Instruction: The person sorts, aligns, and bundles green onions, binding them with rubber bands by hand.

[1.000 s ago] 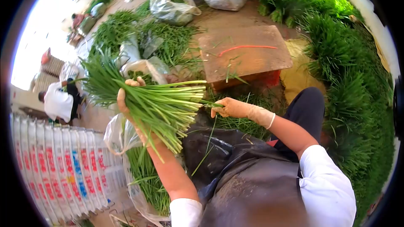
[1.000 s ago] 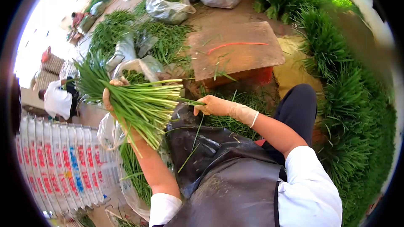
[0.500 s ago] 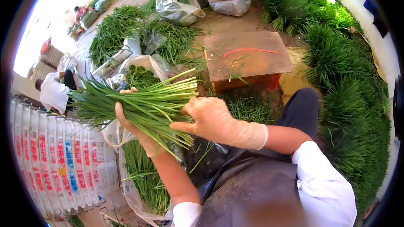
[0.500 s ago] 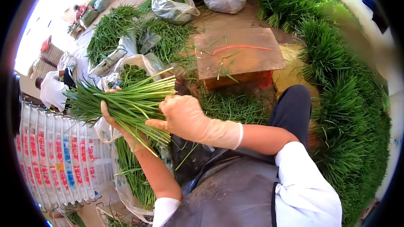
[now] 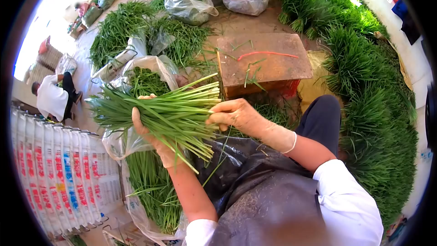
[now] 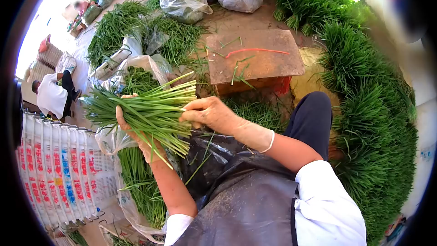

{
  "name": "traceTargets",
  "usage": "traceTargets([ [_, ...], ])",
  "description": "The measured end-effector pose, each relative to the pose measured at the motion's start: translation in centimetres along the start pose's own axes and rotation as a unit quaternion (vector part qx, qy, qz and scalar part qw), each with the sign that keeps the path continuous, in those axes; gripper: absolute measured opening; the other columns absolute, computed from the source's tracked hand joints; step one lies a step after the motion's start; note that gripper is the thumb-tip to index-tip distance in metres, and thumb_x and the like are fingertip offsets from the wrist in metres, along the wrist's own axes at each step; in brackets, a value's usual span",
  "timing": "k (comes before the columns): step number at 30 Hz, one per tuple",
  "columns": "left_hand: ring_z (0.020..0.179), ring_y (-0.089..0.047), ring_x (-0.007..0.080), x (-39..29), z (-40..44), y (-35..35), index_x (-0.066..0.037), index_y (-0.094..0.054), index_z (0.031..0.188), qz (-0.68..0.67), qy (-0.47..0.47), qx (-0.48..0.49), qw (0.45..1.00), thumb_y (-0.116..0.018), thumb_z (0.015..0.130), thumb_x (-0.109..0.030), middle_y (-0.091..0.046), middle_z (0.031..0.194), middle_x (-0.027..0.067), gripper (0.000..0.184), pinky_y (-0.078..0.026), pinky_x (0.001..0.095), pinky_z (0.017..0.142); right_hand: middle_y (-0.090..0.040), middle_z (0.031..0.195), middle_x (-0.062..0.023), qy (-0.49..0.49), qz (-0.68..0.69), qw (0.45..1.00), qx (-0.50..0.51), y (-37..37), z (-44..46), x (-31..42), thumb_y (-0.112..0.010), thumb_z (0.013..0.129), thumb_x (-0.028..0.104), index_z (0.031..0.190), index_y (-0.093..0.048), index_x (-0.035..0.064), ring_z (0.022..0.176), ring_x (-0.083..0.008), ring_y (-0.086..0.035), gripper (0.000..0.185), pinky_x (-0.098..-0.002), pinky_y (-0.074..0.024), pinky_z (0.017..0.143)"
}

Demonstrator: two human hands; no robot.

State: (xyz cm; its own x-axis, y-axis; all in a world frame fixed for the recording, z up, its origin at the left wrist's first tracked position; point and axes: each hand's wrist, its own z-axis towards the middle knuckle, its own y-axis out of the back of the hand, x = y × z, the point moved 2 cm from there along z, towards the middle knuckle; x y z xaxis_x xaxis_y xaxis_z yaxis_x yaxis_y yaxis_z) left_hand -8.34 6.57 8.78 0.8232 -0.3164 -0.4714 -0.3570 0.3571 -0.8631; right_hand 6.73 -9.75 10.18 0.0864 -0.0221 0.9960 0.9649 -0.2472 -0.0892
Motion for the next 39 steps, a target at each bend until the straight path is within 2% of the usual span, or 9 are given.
traceTargets([
  [9,0.106,-0.056,0.0215,-3.3,0.5,1.3,-0.007,-0.056,0.118,0.175,-0.119,-0.17,0.962,-0.046,0.097,-0.04,-0.059,0.113,0.009,0.04,-0.047,0.0377,0.098,-0.066,0.073,-0.0048,-0.132,-0.122,0.984,-0.017,11.8,-3.5,-11.7,-0.064,0.087,0.021,0.093,-0.073,0.0035,0.064,-0.0102,-0.058,0.021,-0.0256,-0.0478,0.063],
  [10,0.106,-0.056,0.0218,-3.4,0.5,1.9,-0.007,-0.055,0.119,0.296,-0.239,-0.115,0.918,-0.047,0.096,-0.04,-0.059,0.113,0.0089,0.041,-0.047,0.0378,0.098,-0.067,0.08,-0.008,-0.142,-0.366,0.919,0.032,13.8,-3.5,-16.3,-0.063,0.086,0.022,0.097,-0.072,0.0042,0.071,-0.0159,-0.061,0.023,-0.0296,-0.0501,0.068],
  [12,0.106,-0.056,0.0216,-4.3,0.4,-0.3,-0.007,-0.055,0.119,0.27,-0.207,-0.158,0.927,-0.049,0.096,-0.038,-0.058,0.113,0.009,0.04,-0.048,0.0375,0.097,-0.066,0.103,-0.0147,-0.113,-0.736,0.667,0.017,12.1,-3.2,-14.7,-0.063,0.084,0.024,0.109,-0.068,0.007,0.094,-0.0304,-0.065,0.031,-0.0413,-0.0527,0.083],
  [15,0.108,-0.055,0.0214,-4.4,0.0,-1.3,-0.007,-0.055,0.12,0.197,-0.166,-0.161,0.953,-0.051,0.095,-0.037,-0.057,0.115,0.0091,0.039,-0.048,0.0369,0.097,-0.065,0.092,-0.0135,0.109,-0.349,0.921,-0.134,4.8,-0.5,-6.2,-0.064,0.089,0.026,0.106,-0.067,0.0066,0.091,-0.0312,-0.065,0.026,-0.0379,-0.0527,0.077],
  [19,0.112,-0.052,0.0199,-2.2,-0.9,-1.4,-0.008,-0.052,0.123,0.26,-0.223,-0.076,0.937,-0.051,0.096,-0.036,-0.055,0.117,0.0077,0.039,-0.047,0.0368,0.098,-0.062,0.089,-0.0064,0.345,-0.506,0.78,-0.128,-3.9,0.6,1.9,-0.068,0.084,0.037,0.096,-0.067,0.0082,0.092,-0.0256,-0.061,0.031,-0.0367,-0.0492,0.077],
  [23,0.111,-0.051,0.0186,-1.5,-1.2,-3.2,-0.007,-0.052,0.122,0.222,-0.174,-0.101,0.954,-0.049,0.097,-0.036,-0.055,0.115,0.0067,0.038,-0.045,0.0368,0.1,-0.06,0.084,-0.0054,0.315,-0.49,0.808,-0.089,-4.6,2.3,1.1,-0.066,0.082,0.026,0.084,-0.065,0.0077,0.086,-0.0259,-0.061,0.018,-0.0383,-0.0484,0.074],
  [29,0.101,-0.055,0.0203,-0.9,-0.6,-2.8,-0.007,-0.057,0.11,0.092,-0.087,-0.071,0.989,-0.048,0.095,-0.036,-0.058,0.105,0.0083,0.034,-0.046,0.0374,0.093,-0.057,0.077,-0.0057,0.165,-0.129,0.977,-0.037,-2.6,1.6,0.0,-0.07,0.084,0.009,0.084,-0.062,0.0016,0.075,-0.0182,-0.055,0.011,-0.0304,-0.0444,0.068],
  [37,0.114,-0.052,0.0209,-2.9,0.3,2.2,-0.009,-0.047,0.13,0.261,-0.175,-0.069,0.947,-0.049,0.098,-0.032,-0.054,0.122,0.0084,0.04,-0.044,0.0387,0.104,-0.061,0.08,-0.0116,0.091,-0.271,0.957,-0.05,6.3,-1.3,-9.2,-0.063,0.087,0.015,0.085,-0.063,0.0006,0.078,-0.0214,-0.061,0.014,-0.0318,-0.0494,0.069],
  [39,0.121,-0.049,0.0203,-3.1,-0.8,1.0,-0.014,-0.033,0.14,0.426,-0.339,0.022,0.839,-0.052,0.098,-0.029,-0.047,0.134,0.008,0.049,-0.041,0.0385,0.108,-0.065,0.09,-0.0121,-0.125,-0.621,0.772,0.041,10.6,-1.8,-17.7,-0.063,0.087,0.022,0.096,-0.067,0.0034,0.088,-0.0232,-0.065,0.021,-0.0348,-0.053,0.074],
])
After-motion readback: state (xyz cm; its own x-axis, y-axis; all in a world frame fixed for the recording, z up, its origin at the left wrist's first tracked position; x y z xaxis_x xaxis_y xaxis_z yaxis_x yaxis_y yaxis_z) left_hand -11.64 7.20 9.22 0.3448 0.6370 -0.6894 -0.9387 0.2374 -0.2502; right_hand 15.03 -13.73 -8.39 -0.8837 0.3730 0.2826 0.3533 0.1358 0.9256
